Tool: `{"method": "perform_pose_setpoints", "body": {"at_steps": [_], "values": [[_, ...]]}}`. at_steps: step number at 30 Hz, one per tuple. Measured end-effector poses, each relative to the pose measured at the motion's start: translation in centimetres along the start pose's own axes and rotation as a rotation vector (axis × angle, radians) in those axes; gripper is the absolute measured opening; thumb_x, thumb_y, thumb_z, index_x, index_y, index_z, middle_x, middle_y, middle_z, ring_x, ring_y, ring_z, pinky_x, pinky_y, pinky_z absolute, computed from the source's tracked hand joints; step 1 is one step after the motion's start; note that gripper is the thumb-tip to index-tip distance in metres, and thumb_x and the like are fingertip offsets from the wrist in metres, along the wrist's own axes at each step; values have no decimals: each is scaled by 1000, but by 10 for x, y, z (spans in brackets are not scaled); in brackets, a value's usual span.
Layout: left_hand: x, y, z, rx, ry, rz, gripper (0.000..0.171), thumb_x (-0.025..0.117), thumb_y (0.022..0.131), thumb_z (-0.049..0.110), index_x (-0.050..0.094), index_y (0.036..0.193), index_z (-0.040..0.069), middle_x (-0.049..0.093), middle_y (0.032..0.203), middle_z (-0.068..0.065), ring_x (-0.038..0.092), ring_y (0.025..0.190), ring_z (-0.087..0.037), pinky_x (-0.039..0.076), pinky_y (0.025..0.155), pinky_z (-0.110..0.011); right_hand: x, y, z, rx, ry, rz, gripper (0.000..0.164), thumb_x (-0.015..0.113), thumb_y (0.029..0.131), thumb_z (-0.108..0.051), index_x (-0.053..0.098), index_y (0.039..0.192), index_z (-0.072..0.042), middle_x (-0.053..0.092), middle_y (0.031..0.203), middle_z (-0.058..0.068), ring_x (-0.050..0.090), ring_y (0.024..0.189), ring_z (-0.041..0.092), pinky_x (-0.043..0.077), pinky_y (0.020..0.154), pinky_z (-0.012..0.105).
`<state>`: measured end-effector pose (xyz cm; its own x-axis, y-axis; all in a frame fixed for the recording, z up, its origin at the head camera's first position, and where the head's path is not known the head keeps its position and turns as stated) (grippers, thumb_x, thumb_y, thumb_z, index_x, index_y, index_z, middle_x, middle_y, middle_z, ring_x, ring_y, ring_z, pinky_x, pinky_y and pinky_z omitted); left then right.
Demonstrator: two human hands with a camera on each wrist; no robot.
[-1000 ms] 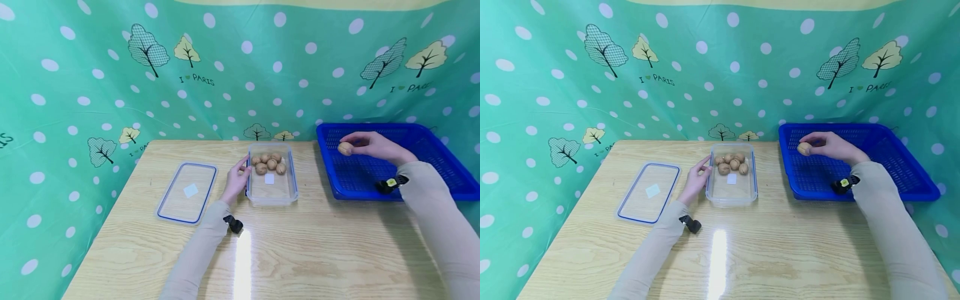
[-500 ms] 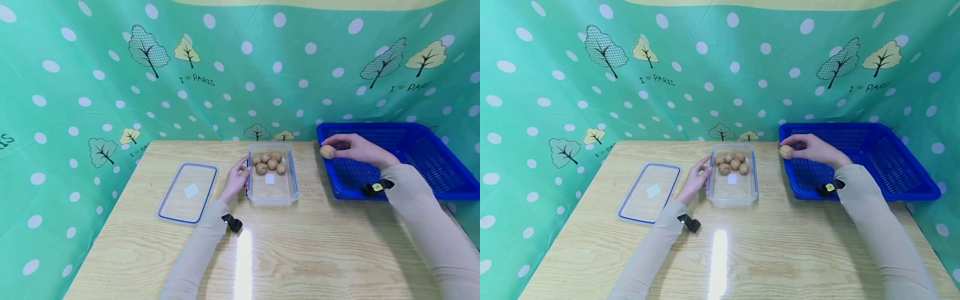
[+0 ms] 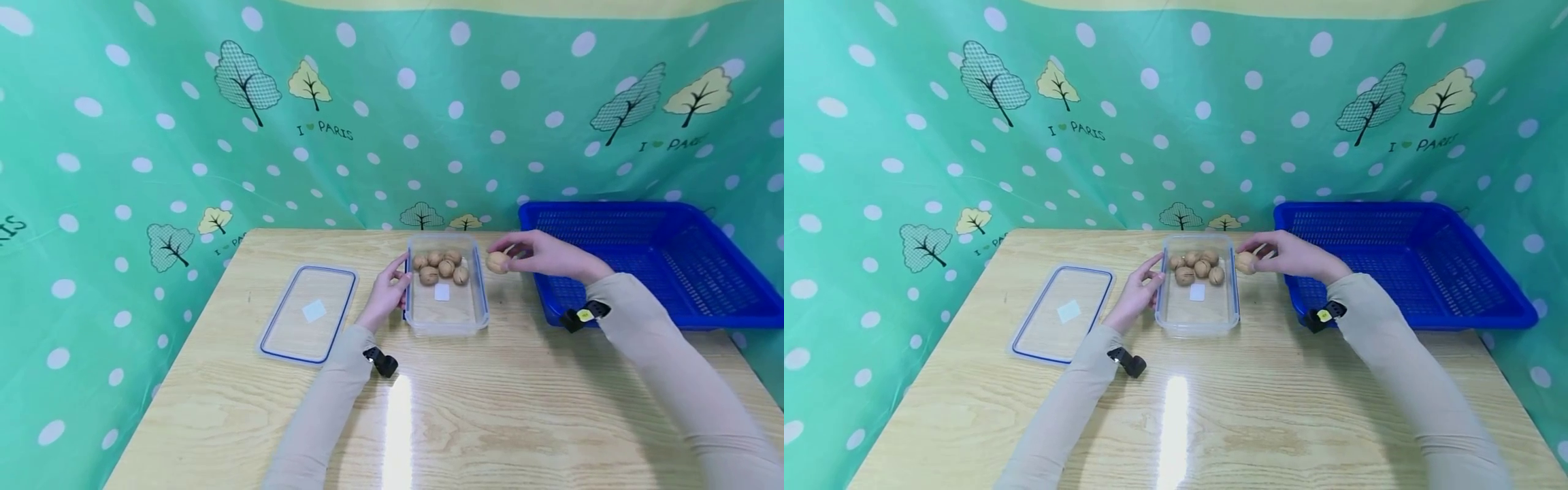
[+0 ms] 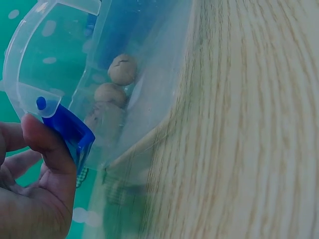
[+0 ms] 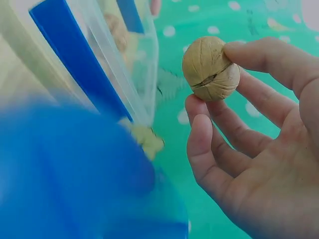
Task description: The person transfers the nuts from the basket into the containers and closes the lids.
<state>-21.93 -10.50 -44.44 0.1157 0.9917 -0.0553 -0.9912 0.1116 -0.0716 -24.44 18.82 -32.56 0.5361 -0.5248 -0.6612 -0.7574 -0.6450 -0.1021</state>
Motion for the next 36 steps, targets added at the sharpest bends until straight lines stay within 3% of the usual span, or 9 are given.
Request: {"method": "perform_pose_setpoints", "body": {"at_steps": [6, 12, 20, 30, 36], "values": [[2, 0, 1, -2, -20, 2, 50, 51, 101, 11, 40, 149, 21, 47, 93, -6, 45, 53, -11, 45, 43, -22, 24, 14, -6, -49, 45, -67, 34, 64, 92, -7, 60, 125, 0, 61, 121, 13, 57, 106, 29, 48, 89, 46], [5, -2, 0, -14, -26, -5, 51, 50, 101, 11, 39, 150, 21, 46, 94, -6, 46, 53, -10, 45, 44, -22, 43, 19, -2, -32, 60, -106, 35, 63, 93, -9, 59, 126, 2, 59, 122, 14, 56, 108, 30, 47, 91, 45], [5, -1, 1, -1, -38, -6, 50, 50, 101, 11, 40, 149, 21, 46, 93, -6, 45, 53, -10, 44, 43, -22, 53, 22, 4, -71, 56, -79, 32, 65, 90, -6, 62, 121, 3, 62, 118, 14, 56, 107, 30, 47, 90, 47], [4, -2, 4, 6, -39, 9, 50, 51, 101, 12, 40, 149, 19, 47, 93, -7, 44, 51, -9, 44, 43, -23, 58, 22, 0, -105, 37, -37, 27, 56, 92, 4, 61, 118, 7, 61, 114, 23, 57, 103, 34, 48, 89, 48], [0, -6, 3, 25, -4, 34, 49, 53, 100, 12, 42, 148, 17, 49, 96, -8, 46, 52, -9, 47, 46, -25, 62, 21, -6, -137, 58, 34, 27, 59, 91, 2, 62, 117, 5, 63, 111, 22, 59, 100, 31, 48, 87, 46]]}}
Point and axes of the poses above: each hand's wrist, its own y-axis towards the middle knuckle, its own x-axis out of the palm, z = x × y, the point moved 3 cm from there along y, towards the middle knuckle
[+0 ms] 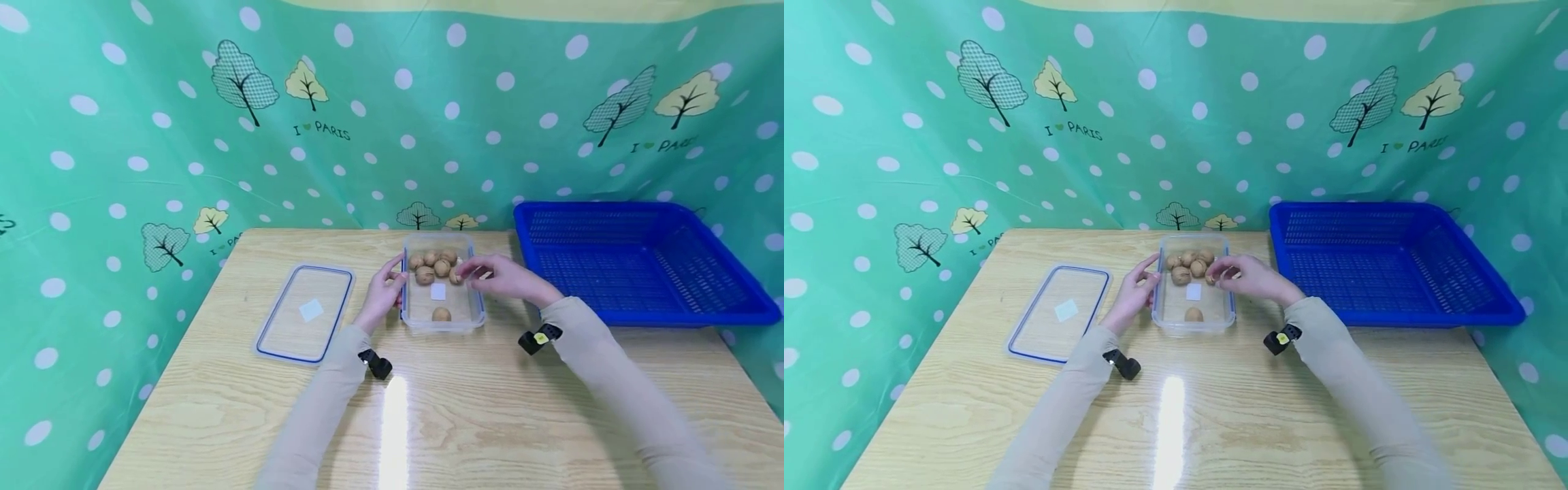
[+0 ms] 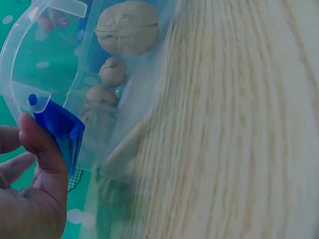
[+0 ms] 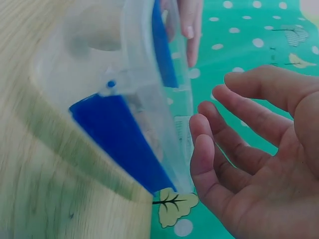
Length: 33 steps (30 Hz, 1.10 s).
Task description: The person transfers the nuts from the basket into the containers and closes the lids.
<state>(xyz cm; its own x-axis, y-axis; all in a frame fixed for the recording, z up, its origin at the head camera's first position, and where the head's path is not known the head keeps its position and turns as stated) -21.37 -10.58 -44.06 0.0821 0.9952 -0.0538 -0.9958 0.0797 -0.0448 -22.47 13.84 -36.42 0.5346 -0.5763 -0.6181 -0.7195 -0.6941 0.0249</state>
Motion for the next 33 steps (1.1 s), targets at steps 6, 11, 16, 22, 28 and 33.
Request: {"method": "perform_pose_setpoints", "body": {"at_steps": [6, 11, 16, 22, 28, 33], "values": [[-11, -7, 1, 17, 42, 15, 50, 56, 98, 10, 42, 146, 9, 51, 98, -10, 50, 54, -14, 52, 51, -28, 11, 2, -5, 21, -6, 64, 27, 59, 91, 1, 63, 117, 5, 64, 110, 17, 60, 97, 29, 50, 84, 43], [-29, -14, 1, 4, 70, 26, 49, 55, 98, 7, 43, 145, 7, 50, 99, -10, 52, 54, -14, 54, 55, -29, 26, 6, -10, 26, 21, 122, 27, 58, 93, -1, 62, 118, 6, 62, 113, 21, 60, 97, 31, 50, 84, 43], [-51, -23, 8, -14, 101, 27, 48, 53, 98, 7, 41, 145, 4, 48, 102, -12, 55, 60, -14, 56, 60, -31, 42, 9, -16, 28, 63, 153, 27, 58, 94, -4, 61, 120, 4, 61, 114, 19, 59, 98, 30, 49, 86, 44], [-85, -40, 28, -25, 136, 51, 46, 47, 99, 1, 38, 145, 0, 46, 106, -15, 61, 75, -23, 57, 70, -36, 56, 18, -23, 1, 130, 203, 30, 55, 93, 1, 60, 122, 7, 60, 117, 23, 58, 101, 32, 47, 89, 45], [-123, -52, 21, 1, 198, 84, 43, 47, 99, 2, 41, 141, -4, 48, 106, -18, 62, 84, -31, 57, 67, -33, 71, 27, -32, -7, 155, 259, 34, 56, 91, 2, 58, 125, 7, 62, 112, 22, 59, 95, 30, 49, 84, 43], [-157, -56, 10, 24, 303, 110, 43, 46, 98, 2, 43, 141, -3, 50, 111, -24, 58, 97, -36, 56, 70, -28, 87, 39, -41, 24, 148, 280, 35, 57, 92, -2, 58, 126, 3, 62, 110, 18, 58, 92, 26, 50, 81, 37]]}}
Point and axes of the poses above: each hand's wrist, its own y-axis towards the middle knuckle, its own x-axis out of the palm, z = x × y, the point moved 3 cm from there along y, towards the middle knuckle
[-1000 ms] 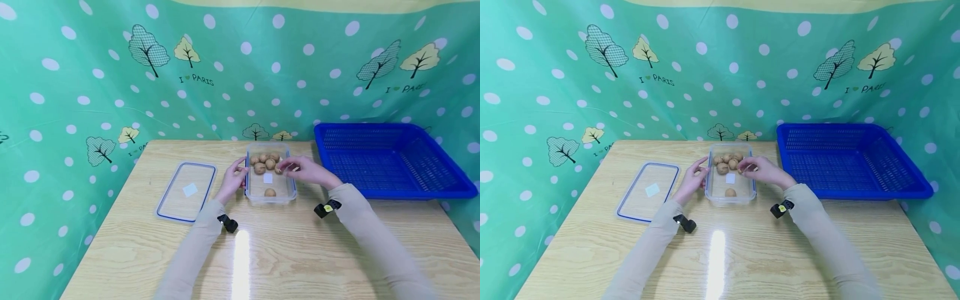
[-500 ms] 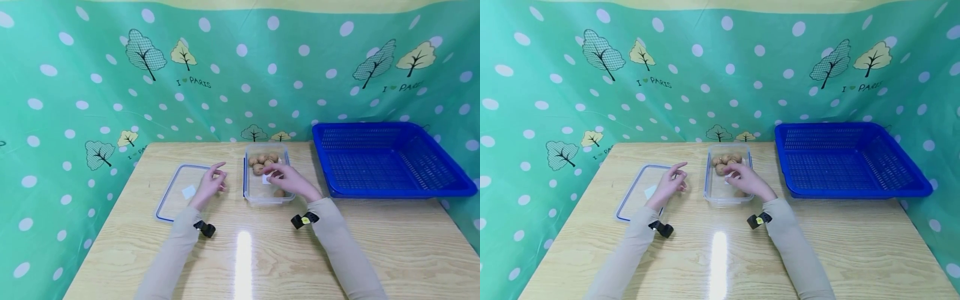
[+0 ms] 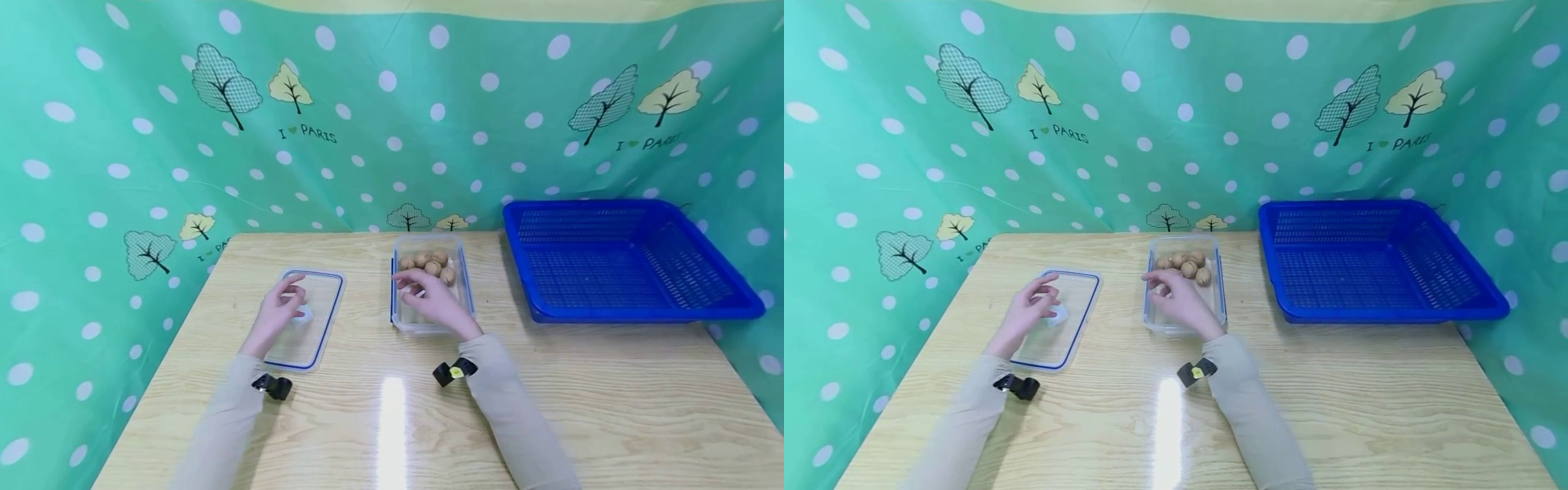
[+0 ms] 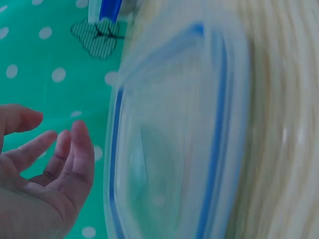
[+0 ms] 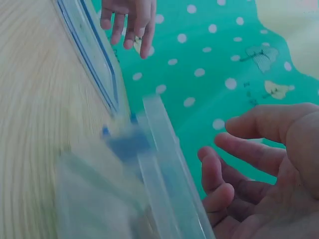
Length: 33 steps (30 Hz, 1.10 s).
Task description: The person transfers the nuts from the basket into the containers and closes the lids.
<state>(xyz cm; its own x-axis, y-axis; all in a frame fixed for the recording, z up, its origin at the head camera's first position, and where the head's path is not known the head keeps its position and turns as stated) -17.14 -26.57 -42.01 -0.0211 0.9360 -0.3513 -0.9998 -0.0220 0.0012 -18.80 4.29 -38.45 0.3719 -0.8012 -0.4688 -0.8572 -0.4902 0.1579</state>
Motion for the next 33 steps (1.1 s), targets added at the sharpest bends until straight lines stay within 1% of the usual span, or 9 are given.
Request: {"method": "perform_pose_setpoints", "body": {"at_steps": [3, 6, 10, 14, 16, 19, 25, 28, 33], "values": [[-20, -4, -8, -8, 45, -2, 44, 46, 99, 4, 41, 142, -3, 49, 116, -26, 54, 103, -38, 55, 74, -29, 15, 6, -8, 2, 5, -6, 35, 57, 92, -3, 59, 127, 1, 63, 110, 17, 58, 91, 24, 49, 78, 34], [-36, -7, -15, -16, 85, -7, 45, 46, 100, 6, 40, 142, -5, 48, 119, -28, 54, 103, -37, 55, 76, -30, 29, 12, -16, -8, 2, -20, 36, 56, 92, -3, 58, 127, 1, 62, 111, 17, 58, 93, 24, 49, 77, 32], [-56, -13, -22, -18, 136, 25, 44, 46, 101, 11, 40, 141, -7, 49, 119, -30, 57, 100, -31, 55, 75, -30, 48, 21, -24, -8, -12, -34, 36, 57, 92, -3, 58, 128, 0, 61, 115, 16, 59, 97, 23, 50, 79, 29], [-70, -16, -29, -48, 155, 53, 46, 46, 102, 18, 40, 142, -6, 49, 123, -30, 59, 97, -23, 55, 74, -26, 68, 29, -29, -4, -10, -56, 37, 58, 92, -3, 57, 129, 0, 59, 119, 18, 60, 100, 23, 50, 82, 27], [-74, -17, -33, -71, 157, 51, 48, 47, 103, 20, 39, 143, -5, 49, 124, -30, 60, 93, -20, 54, 73, -24, 78, 32, -29, 8, 1, -75, 39, 58, 92, -3, 56, 130, 0, 57, 122, 20, 59, 103, 25, 50, 83, 27], [-77, -18, -35, -101, 159, 33, 48, 47, 102, 20, 39, 143, -4, 49, 126, -31, 61, 89, -16, 52, 72, -22, 92, 33, -28, 51, 13, -106, 43, 59, 92, -3, 52, 135, -1, 54, 126, 21, 58, 107, 26, 50, 85, 27], [-76, -21, -39, -131, 125, -3, 45, 49, 102, 16, 41, 141, -5, 49, 130, -32, 59, 94, -10, 51, 78, -19, 118, 34, -13, 171, -14, -134, 56, 63, 90, -8, 43, 142, -1, 53, 128, 20, 59, 105, 25, 49, 88, 31], [-76, -21, -42, -139, 96, -3, 44, 49, 102, 14, 42, 140, -6, 50, 130, -33, 59, 93, -7, 50, 80, -19, 128, 34, -3, 220, 37, -131, 60, 63, 90, -8, 38, 144, -1, 54, 127, 19, 60, 105, 23, 48, 89, 31], [-77, -21, -45, -159, 36, 6, 46, 52, 100, 13, 40, 140, -6, 51, 128, -32, 60, 90, -4, 51, 78, -19, 138, 36, 5, 279, 184, -100, 63, 62, 89, -5, 35, 146, 0, 53, 127, 15, 57, 109, 23, 48, 90, 31]]}}
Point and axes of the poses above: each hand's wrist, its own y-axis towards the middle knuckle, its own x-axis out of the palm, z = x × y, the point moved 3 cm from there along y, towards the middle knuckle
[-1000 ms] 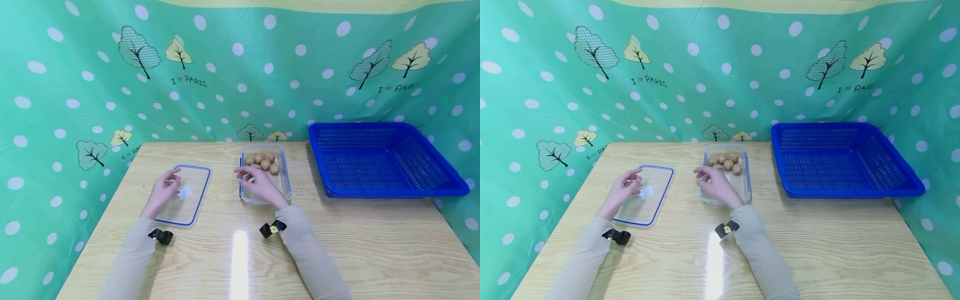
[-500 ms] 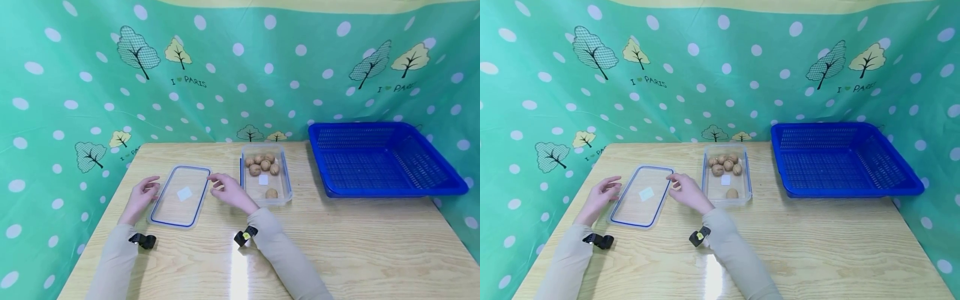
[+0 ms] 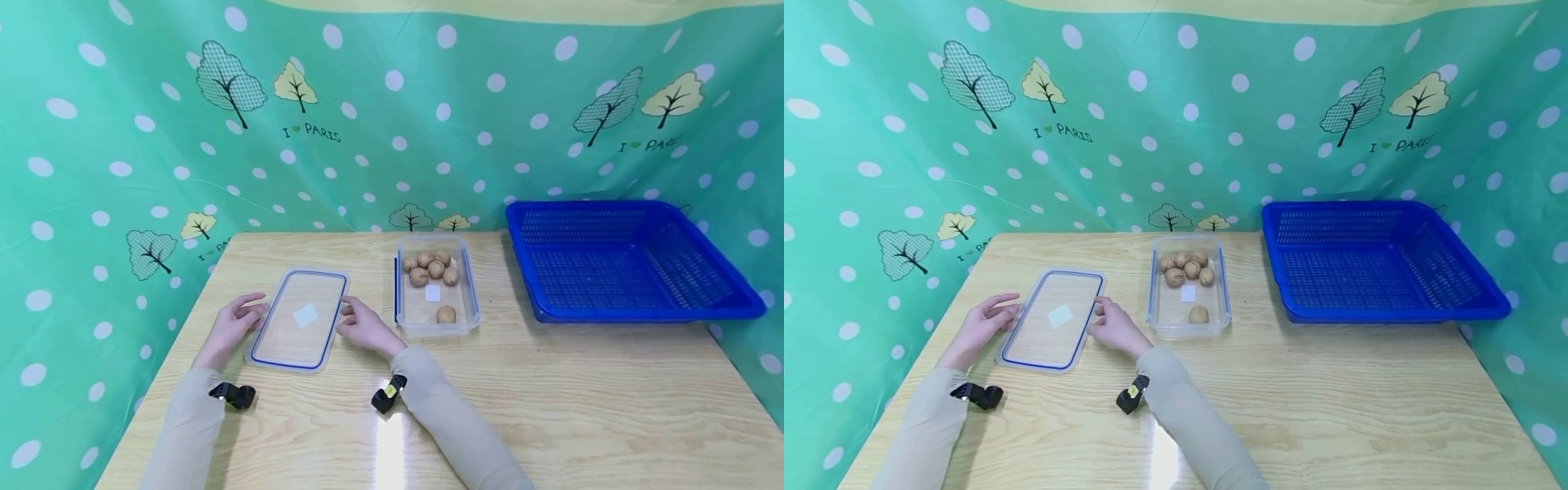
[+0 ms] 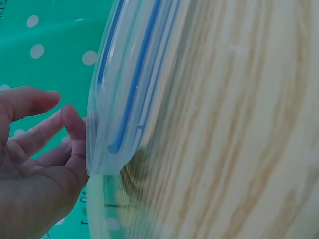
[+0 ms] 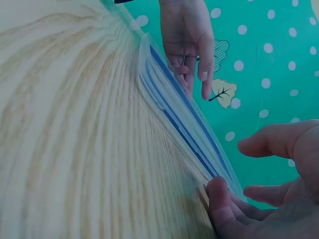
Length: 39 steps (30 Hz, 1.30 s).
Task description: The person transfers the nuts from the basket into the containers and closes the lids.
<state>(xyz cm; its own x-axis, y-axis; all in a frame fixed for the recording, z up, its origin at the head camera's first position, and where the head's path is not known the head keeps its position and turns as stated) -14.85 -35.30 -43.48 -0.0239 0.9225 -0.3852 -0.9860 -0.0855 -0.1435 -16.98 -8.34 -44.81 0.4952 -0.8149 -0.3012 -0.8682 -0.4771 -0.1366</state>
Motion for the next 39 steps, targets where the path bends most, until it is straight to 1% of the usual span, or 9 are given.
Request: {"method": "perform_pose_setpoints", "body": {"at_steps": [4, 8, 14, 19, 22, 26, 30, 32, 39], "values": [[3, 0, 1, -20, -25, -20, 47, 53, 99, 9, 40, 141, -5, 50, 131, -32, 58, 90, -3, 50, 76, -19, -2, -1, -1, 43, 110, 23, 65, 65, 87, -4, 36, 145, 2, 52, 124, 14, 55, 106, 24, 50, 84, 31], [6, -1, 2, -25, -38, -54, 48, 52, 97, 3, 38, 143, -4, 46, 133, -32, 56, 97, -4, 49, 78, -19, -7, -4, -5, 52, 145, 59, 67, 68, 85, -3, 38, 145, 1, 52, 122, 12, 55, 104, 22, 52, 78, 28], [9, -3, 7, 0, -53, -115, 57, 52, 95, -2, 32, 148, -1, 42, 136, -30, 51, 105, -8, 46, 83, -17, -14, -8, -17, -10, 200, 110, 68, 66, 84, -1, 40, 146, -6, 51, 122, 7, 57, 98, 19, 52, 69, 27], [11, -2, 11, 24, -72, -164, 65, 55, 96, 3, 23, 152, 3, 38, 141, -29, 51, 107, -7, 47, 86, -20, -23, -14, -29, -66, 203, 141, 66, 66, 85, 1, 41, 145, -8, 49, 124, 9, 57, 100, 21, 52, 73, 28], [15, -3, 14, 47, -89, -171, 63, 56, 98, 8, 25, 152, 5, 38, 141, -26, 49, 112, -8, 46, 88, -19, -30, -17, -32, -72, 190, 163, 66, 66, 85, 3, 42, 145, -9, 48, 125, 10, 57, 99, 21, 52, 73, 28], [23, -3, 18, 100, -187, -183, 60, 57, 97, 8, 30, 151, 3, 44, 134, -17, 52, 110, -7, 46, 88, -17, -42, -24, -35, -90, 185, 197, 66, 64, 84, 5, 43, 145, -8, 49, 124, 10, 57, 95, 19, 52, 71, 27], [33, -3, 25, 138, -351, -231, 60, 57, 97, 4, 31, 150, 4, 47, 128, -7, 56, 107, -9, 48, 89, -21, -58, -33, -37, -131, 195, 226, 65, 61, 83, 6, 44, 145, -8, 49, 124, 12, 56, 95, 20, 51, 70, 26], [39, -3, 31, 156, -413, -252, 59, 56, 97, 3, 30, 150, 4, 47, 127, -7, 56, 107, -10, 48, 91, -23, -67, -36, -36, -140, 197, 237, 64, 60, 84, 6, 44, 144, -8, 49, 125, 13, 57, 95, 21, 50, 68, 25], [65, -2, 49, 186, -489, -298, 59, 54, 97, 0, 29, 150, 2, 47, 126, -8, 58, 105, -12, 49, 91, -27, -98, -45, -23, -137, 229, 261, 61, 58, 85, 8, 44, 144, -4, 51, 125, 17, 56, 99, 25, 50, 80, 28]]}}
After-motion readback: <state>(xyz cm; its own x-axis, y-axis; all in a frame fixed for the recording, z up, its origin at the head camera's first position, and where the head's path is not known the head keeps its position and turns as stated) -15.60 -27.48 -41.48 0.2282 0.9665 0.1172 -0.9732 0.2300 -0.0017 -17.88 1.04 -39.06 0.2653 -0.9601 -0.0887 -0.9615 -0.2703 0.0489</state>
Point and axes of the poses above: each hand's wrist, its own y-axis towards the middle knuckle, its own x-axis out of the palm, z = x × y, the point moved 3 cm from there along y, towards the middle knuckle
